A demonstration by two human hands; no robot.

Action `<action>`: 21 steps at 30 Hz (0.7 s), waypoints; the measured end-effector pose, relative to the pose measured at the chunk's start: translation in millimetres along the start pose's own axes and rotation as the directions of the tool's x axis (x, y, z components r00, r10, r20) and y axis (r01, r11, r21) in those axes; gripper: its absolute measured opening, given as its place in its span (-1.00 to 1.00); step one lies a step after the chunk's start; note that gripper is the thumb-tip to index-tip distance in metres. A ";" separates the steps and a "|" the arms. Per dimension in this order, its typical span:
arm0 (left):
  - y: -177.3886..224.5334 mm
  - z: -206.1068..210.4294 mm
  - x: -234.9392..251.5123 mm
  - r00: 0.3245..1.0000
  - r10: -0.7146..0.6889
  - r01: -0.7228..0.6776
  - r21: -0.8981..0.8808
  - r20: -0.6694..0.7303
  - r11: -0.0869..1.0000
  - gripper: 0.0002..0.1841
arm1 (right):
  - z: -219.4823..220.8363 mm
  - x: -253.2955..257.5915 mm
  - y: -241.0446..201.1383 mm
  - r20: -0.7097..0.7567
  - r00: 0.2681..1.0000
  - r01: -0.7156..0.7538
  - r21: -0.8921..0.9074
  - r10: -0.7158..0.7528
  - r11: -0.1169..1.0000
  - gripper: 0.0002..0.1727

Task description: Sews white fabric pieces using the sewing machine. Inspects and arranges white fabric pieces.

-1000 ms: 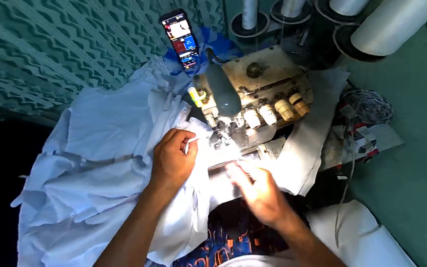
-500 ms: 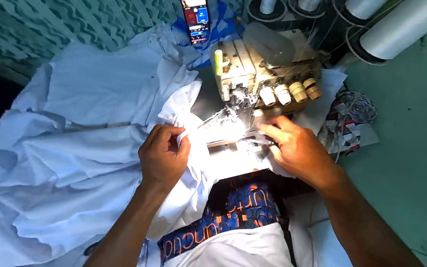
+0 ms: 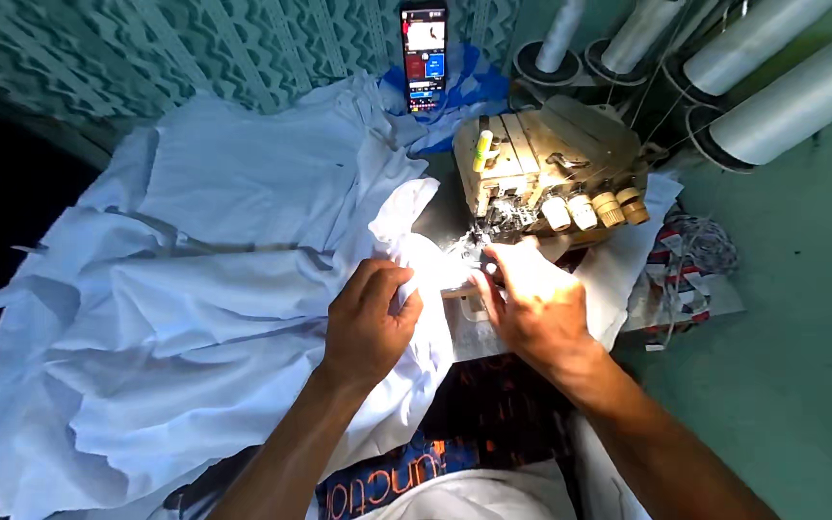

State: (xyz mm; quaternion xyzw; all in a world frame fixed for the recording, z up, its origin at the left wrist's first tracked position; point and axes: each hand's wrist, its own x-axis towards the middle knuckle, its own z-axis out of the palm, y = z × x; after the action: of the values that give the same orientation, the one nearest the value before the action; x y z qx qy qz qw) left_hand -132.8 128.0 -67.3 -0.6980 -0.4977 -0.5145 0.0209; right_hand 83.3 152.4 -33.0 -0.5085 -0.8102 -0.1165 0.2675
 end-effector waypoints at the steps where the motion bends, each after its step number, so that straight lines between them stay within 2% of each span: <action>1: 1.0 0.0 0.2 1.000 0.005 -0.005 0.000 0.003 1.000 -0.86 | 5.3 6.0 -2.7 -0.001 1.000 -0.008 -0.022 0.008 1.000 -0.63; 4: 6.9 -0.9 -3.3 0.999 0.016 -0.016 0.002 0.029 1.000 -0.84 | 10.1 14.6 0.8 -0.035 0.999 0.011 -0.004 -0.012 1.000 -0.73; 6: 14.7 -8.4 -9.1 0.999 0.025 -0.023 -0.054 0.047 0.998 -0.85 | 1.9 10.2 9.6 -0.070 0.997 -0.010 0.174 0.023 0.985 -0.75; 7: 19.9 -15.8 -11.8 0.998 0.013 -0.007 -0.114 0.055 0.993 -0.85 | -4.8 5.5 12.3 -0.047 0.995 -0.071 0.323 0.091 0.944 -0.76; 9: 30.2 -35.2 -12.4 0.994 -0.066 0.086 -0.263 0.083 0.961 -0.83 | -16.7 -11.9 8.8 0.073 0.973 -0.216 0.640 0.221 0.737 -0.69; 11: 40.7 -57.2 -4.6 0.974 -0.190 0.224 -0.391 0.124 0.893 -0.81 | -17.6 -41.6 -10.2 0.209 0.957 -0.285 0.807 0.202 0.518 -0.38; 12: 47.2 -69.4 3.2 0.961 -0.240 0.276 -0.426 0.136 0.862 -0.82 | -12.4 -57.2 -26.6 0.265 0.950 -0.311 0.837 0.164 0.450 -0.29; 13: 53.9 -82.9 13.1 0.956 -0.251 0.292 -0.443 0.148 0.848 -0.84 | -4.4 -71.2 -45.1 0.293 0.947 -0.321 0.825 0.132 0.465 -0.27; 15: 66.4 -115.0 37.2 0.970 -0.179 0.232 -0.409 0.166 0.883 -0.87 | 15.3 -88.1 -76.9 0.326 0.944 -0.297 0.756 0.057 0.584 -0.49; 16: 71.4 -133.9 49.4 0.976 -0.122 0.180 -0.346 0.182 0.921 -0.87 | 21.6 -90.9 -87.1 0.380 0.925 -0.319 0.744 0.021 0.586 -0.65; 17: 74.2 -153.4 60.3 0.975 -0.060 0.113 -0.249 0.212 0.962 -0.88 | 21.4 -89.6 -92.3 0.455 0.890 -0.380 0.763 -0.017 0.523 -0.75; 19: 70.2 -191.8 74.5 0.941 0.075 -0.063 -0.047 0.331 0.997 -0.83 | 6.4 -78.6 -89.2 0.580 0.808 -0.529 0.791 -0.102 0.307 -0.81; 21: 57.1 -226.9 76.7 0.848 0.164 -0.241 0.092 0.504 0.966 -0.64 | -15.7 -70.2 -72.9 0.609 0.771 -0.603 0.792 -0.186 0.092 -0.82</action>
State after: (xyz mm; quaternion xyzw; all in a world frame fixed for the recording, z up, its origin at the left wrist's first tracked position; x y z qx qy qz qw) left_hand -252.0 28.1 123.6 -0.8508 -0.4476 -0.2754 0.0008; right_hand 47.5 58.5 -52.7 -0.3282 -0.6251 0.6469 0.2881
